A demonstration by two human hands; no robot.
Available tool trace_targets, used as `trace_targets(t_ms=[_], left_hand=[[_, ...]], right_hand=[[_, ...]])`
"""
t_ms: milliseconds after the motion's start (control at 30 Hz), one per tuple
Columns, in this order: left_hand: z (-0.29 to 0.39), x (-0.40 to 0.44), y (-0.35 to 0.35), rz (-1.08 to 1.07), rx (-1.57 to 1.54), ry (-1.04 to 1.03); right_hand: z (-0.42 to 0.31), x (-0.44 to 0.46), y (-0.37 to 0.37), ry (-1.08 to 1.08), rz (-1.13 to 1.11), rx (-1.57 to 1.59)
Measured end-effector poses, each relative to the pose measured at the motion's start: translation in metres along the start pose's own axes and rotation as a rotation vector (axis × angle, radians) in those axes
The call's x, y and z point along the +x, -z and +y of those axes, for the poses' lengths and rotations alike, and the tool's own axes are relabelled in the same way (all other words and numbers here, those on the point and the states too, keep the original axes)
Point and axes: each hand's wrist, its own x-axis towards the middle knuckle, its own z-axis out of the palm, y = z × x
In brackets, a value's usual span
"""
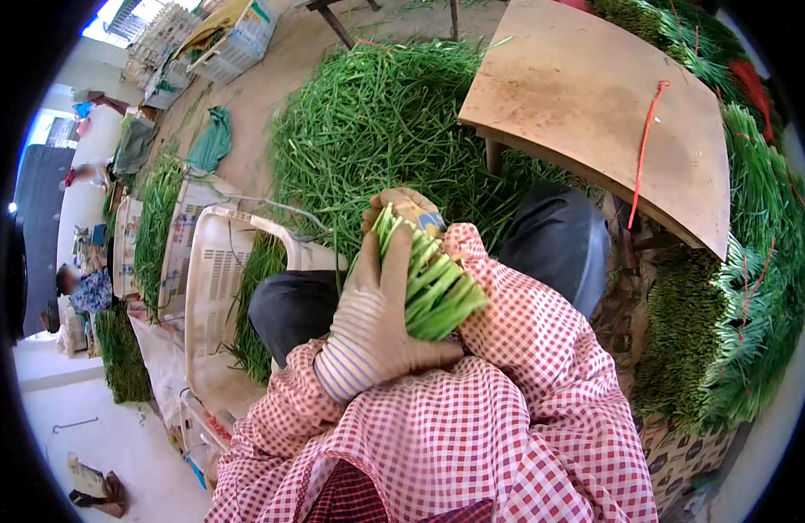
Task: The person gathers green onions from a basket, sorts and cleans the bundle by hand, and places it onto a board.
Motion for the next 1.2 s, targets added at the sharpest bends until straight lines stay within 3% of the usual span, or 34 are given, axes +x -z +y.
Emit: trace_targets(t_ms=[133, 200, 233, 267, 300, 433, 500, 567, 633, 667, 700, 733, 767, 833, 900, 933, 1033, 1100, 1200], left_hand=[[-0.037, -0.001, -0.010, 0.214, -0.190, -0.053], [-0.039, 0.000, 0.004, 0.258, -0.368, 0.067], [-0.049, -0.005, -0.004, 0.313, -0.389, 0.134], [-0.056, 0.000, -0.005, 0.335, -0.313, 0.102], [-0.061, 0.000, -0.004, 0.340, -0.310, 0.105], [-0.074, 0.003, 0.002, 0.243, 0.051, 0.157], [-0.086, 0.007, -0.003, 0.146, -0.640, 0.162], [-0.087, 0.006, -0.003, 0.092, -0.716, 0.184], [-0.079, 0.008, -0.006, 0.060, -0.766, 0.241], [-0.075, 0.007, -0.012, 0.107, -0.807, 0.207], [-0.070, 0.006, -0.016, 0.107, -0.810, 0.212], [-0.065, 0.004, -0.019, 0.079, -0.557, 0.253], [-0.058, 0.004, -0.019, 0.051, -0.301, 0.285], [-0.043, 0.009, -0.016, -0.030, -0.242, 0.354], [-0.047, 0.009, -0.031, -0.015, -0.179, 0.320], [-0.050, 0.007, -0.036, 0.074, -0.296, 0.214], [-0.050, 0.021, -0.027, 0.111, -0.217, 0.228], [-0.044, 0.039, 0.012, 0.086, -0.222, 0.238], [-0.036, 0.071, 0.060, 0.526, -0.024, -0.277]], right_hand=[[0.004, 0.001, -0.016, 0.006, 0.001, -0.025], [0.003, 0.014, -0.012, -0.217, -0.074, -0.072], [0.006, 0.013, -0.007, -0.187, -0.123, -0.066], [0.005, 0.008, -0.007, -0.158, -0.172, -0.060], [0.002, -0.004, -0.018, -0.233, 0.004, 0.140], [0.009, -0.014, 0.002, -0.176, -0.362, 0.319], [0.017, -0.014, 0.010, -0.109, -0.450, 0.309], [0.022, -0.015, 0.008, 0.138, -0.459, 0.075], [0.014, -0.021, 0.004, 0.186, -0.404, -0.101], [0.010, -0.022, 0.006, 0.313, -0.488, -0.283], [0.008, -0.024, 0.007, 0.439, -0.570, -0.468], [0.005, -0.029, 0.008, 0.302, -0.534, -0.440], [0.007, -0.026, 0.011, 0.301, -0.533, -0.441], [0.008, -0.015, 0.016, 0.244, -0.370, -0.431], [0.007, -0.010, 0.018, 0.220, -0.268, -0.461], [0.005, -0.008, 0.020, 0.239, -0.274, -0.471], [-0.006, -0.012, 0.010, 0.298, -0.247, -0.493], [-0.021, -0.011, -0.002, 0.519, -0.308, -0.492], [-0.078, -0.029, -0.057, 0.881, -0.389, -0.539]])
